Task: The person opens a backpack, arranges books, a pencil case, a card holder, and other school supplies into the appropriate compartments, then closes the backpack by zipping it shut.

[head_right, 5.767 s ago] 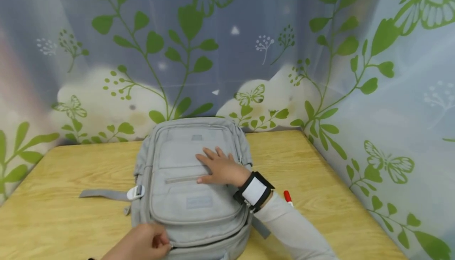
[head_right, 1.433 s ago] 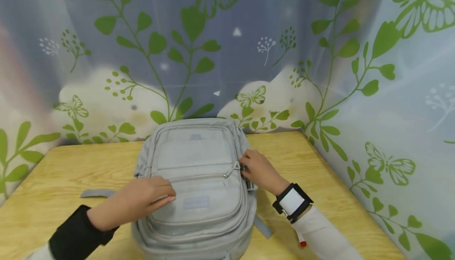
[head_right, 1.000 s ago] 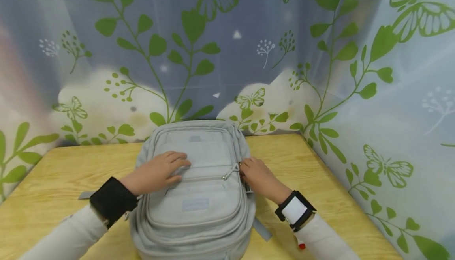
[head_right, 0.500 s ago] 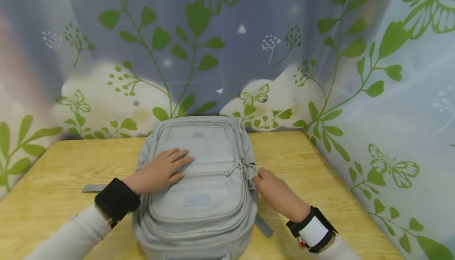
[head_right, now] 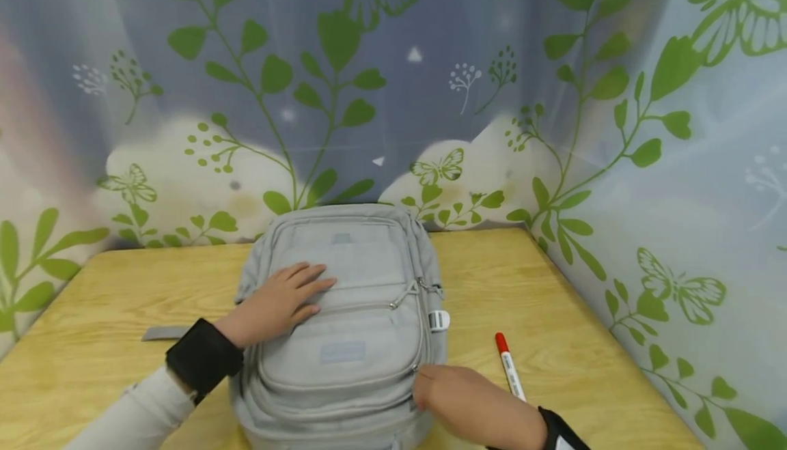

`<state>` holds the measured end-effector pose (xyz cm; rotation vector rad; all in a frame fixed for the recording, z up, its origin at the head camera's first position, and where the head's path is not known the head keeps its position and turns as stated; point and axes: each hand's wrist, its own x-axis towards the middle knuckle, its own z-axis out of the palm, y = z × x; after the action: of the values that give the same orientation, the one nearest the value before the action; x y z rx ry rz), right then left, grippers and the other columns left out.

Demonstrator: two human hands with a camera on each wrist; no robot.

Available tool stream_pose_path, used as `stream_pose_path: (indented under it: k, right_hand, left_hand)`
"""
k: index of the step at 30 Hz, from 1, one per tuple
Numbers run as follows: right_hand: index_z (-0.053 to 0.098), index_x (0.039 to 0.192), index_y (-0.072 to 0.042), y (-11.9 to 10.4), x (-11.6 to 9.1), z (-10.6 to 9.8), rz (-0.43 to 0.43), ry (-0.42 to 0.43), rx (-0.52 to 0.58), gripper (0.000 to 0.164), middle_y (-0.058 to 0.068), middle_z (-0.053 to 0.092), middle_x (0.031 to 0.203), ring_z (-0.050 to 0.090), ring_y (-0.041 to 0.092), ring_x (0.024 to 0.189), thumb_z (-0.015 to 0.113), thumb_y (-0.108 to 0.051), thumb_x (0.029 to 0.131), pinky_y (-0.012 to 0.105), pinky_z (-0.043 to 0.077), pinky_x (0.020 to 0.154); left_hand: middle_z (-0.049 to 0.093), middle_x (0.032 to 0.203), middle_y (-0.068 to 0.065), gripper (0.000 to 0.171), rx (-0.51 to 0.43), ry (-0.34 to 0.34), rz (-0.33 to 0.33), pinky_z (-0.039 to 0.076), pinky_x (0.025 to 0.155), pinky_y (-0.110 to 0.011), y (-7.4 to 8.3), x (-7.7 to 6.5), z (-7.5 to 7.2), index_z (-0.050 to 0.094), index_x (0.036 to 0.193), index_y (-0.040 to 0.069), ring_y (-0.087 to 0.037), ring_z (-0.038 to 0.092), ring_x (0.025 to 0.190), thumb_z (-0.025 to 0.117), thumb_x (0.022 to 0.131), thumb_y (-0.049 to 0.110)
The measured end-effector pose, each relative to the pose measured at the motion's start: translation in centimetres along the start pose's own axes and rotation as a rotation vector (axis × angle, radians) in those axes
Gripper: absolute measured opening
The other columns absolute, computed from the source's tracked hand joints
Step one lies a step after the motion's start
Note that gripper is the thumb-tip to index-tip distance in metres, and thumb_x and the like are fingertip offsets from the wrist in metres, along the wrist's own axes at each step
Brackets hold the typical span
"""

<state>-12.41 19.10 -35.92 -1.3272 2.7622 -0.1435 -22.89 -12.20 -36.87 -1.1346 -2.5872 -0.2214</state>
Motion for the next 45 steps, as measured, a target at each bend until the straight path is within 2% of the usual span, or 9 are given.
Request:
stream_pose_path:
  k: [11, 16, 19, 23, 26, 29, 35, 42, 45]
  right_hand:
    - [0.047, 0.077, -0.021, -4.4, 2.6, 0.6, -0.225, 0.107, -0.070, 0.015, -0.014, 0.034, 0.068, 0.023, -0.006, 0.057, 0.053, -0.022, 0.090, 0.002, 0.018, 0.049]
    - [0.049, 0.080, -0.019, -5.3, 3.4, 0.3, -0.199, 0.061, 0.003, 0.014, -0.014, 0.036, 0.070, 0.025, -0.006, 0.055, 0.047, -0.025, 0.093, 0.003, 0.023, 0.047]
    - [0.051, 0.084, -0.018, -5.0, 3.2, -0.1, -0.142, 0.000, 0.084, 0.009, -0.013, 0.039, 0.073, 0.030, -0.007, 0.055, 0.049, -0.020, 0.092, 0.004, 0.028, 0.048]
    - [0.051, 0.082, -0.018, -4.3, 2.3, -0.7, -0.047, 0.025, 0.143, 0.012, -0.013, 0.041, 0.074, 0.034, -0.007, 0.055, 0.047, -0.018, 0.094, 0.006, 0.032, 0.049]
    - [0.053, 0.079, -0.018, -3.9, 2.0, -1.1, -0.002, 0.112, 0.086, 0.016, -0.014, 0.043, 0.072, 0.035, -0.006, 0.055, 0.046, -0.021, 0.094, 0.007, 0.032, 0.048]
    - [0.055, 0.080, -0.019, -3.5, 1.7, -1.2, 0.000, 0.205, 0.013, 0.014, -0.015, 0.044, 0.070, 0.036, -0.007, 0.055, 0.050, -0.023, 0.092, 0.007, 0.030, 0.048]
    - [0.057, 0.080, -0.022, -3.5, 1.9, -0.7, -0.133, 0.504, -0.076, 0.008, -0.015, 0.046, 0.071, 0.038, -0.008, 0.056, 0.059, -0.026, 0.086, 0.001, 0.029, 0.051]
    - [0.055, 0.077, -0.020, -3.8, 2.5, -0.1, -0.244, 0.652, -0.048, 0.015, -0.014, 0.046, 0.067, 0.038, -0.007, 0.053, 0.054, -0.029, 0.089, 0.001, 0.029, 0.051]
    - [0.055, 0.077, -0.021, -4.0, 2.6, 0.0, -0.225, 0.658, -0.016, 0.015, -0.014, 0.048, 0.067, 0.041, -0.008, 0.053, 0.055, -0.030, 0.089, 0.001, 0.030, 0.051]
  left_hand:
    - [0.045, 0.132, -0.014, 0.045, 0.074, 0.073, -0.001, 0.034, 0.098, -0.047, 0.6, -0.2, 0.3, 0.049, 0.128, 0.015, -0.033, 0.041, 0.120, 0.058, 0.087, 0.028]
    - [0.046, 0.131, -0.014, 0.045, 0.095, 0.104, -0.008, 0.036, 0.097, -0.048, 0.7, -0.1, 0.4, 0.050, 0.127, 0.015, -0.033, 0.043, 0.119, 0.059, 0.085, 0.028]
    - [0.044, 0.133, -0.014, 0.045, 0.060, 0.075, -0.035, 0.034, 0.099, -0.049, 0.9, 0.0, 0.2, 0.048, 0.129, 0.015, -0.035, 0.041, 0.121, 0.058, 0.087, 0.027]
    - [0.043, 0.133, -0.015, 0.046, 0.080, 0.031, -0.089, 0.033, 0.098, -0.053, 2.1, -0.1, -0.3, 0.045, 0.132, 0.017, -0.035, 0.041, 0.121, 0.057, 0.088, 0.026]
    - [0.045, 0.130, -0.013, 0.048, 0.094, 0.027, -0.086, 0.033, 0.099, -0.050, 4.1, -0.2, -1.3, 0.044, 0.132, 0.020, -0.032, 0.043, 0.119, 0.058, 0.087, 0.028]
    - [0.054, 0.113, -0.005, 0.040, -0.028, 0.011, -0.031, 0.041, 0.090, -0.033, 6.9, -0.3, -2.6, 0.052, 0.124, 0.020, -0.019, 0.051, 0.100, 0.060, 0.085, 0.029]
    - [0.051, 0.068, 0.014, 0.022, -0.360, -0.206, -0.023, 0.039, 0.054, -0.014, 11.1, -0.5, -3.8, 0.062, 0.107, 0.021, 0.003, 0.044, 0.057, 0.061, 0.085, 0.024]
    - [0.045, 0.061, 0.016, 0.008, -0.359, -0.204, 0.016, 0.033, 0.049, -0.011, 12.4, -1.0, -2.3, 0.064, 0.087, 0.027, 0.005, 0.038, 0.052, 0.058, 0.087, 0.023]
    - [0.040, 0.057, 0.014, 0.020, -0.359, -0.193, 0.044, 0.031, 0.047, -0.010, 12.6, -1.1, -1.8, 0.058, 0.071, 0.026, 0.005, 0.036, 0.051, 0.053, 0.090, 0.031]
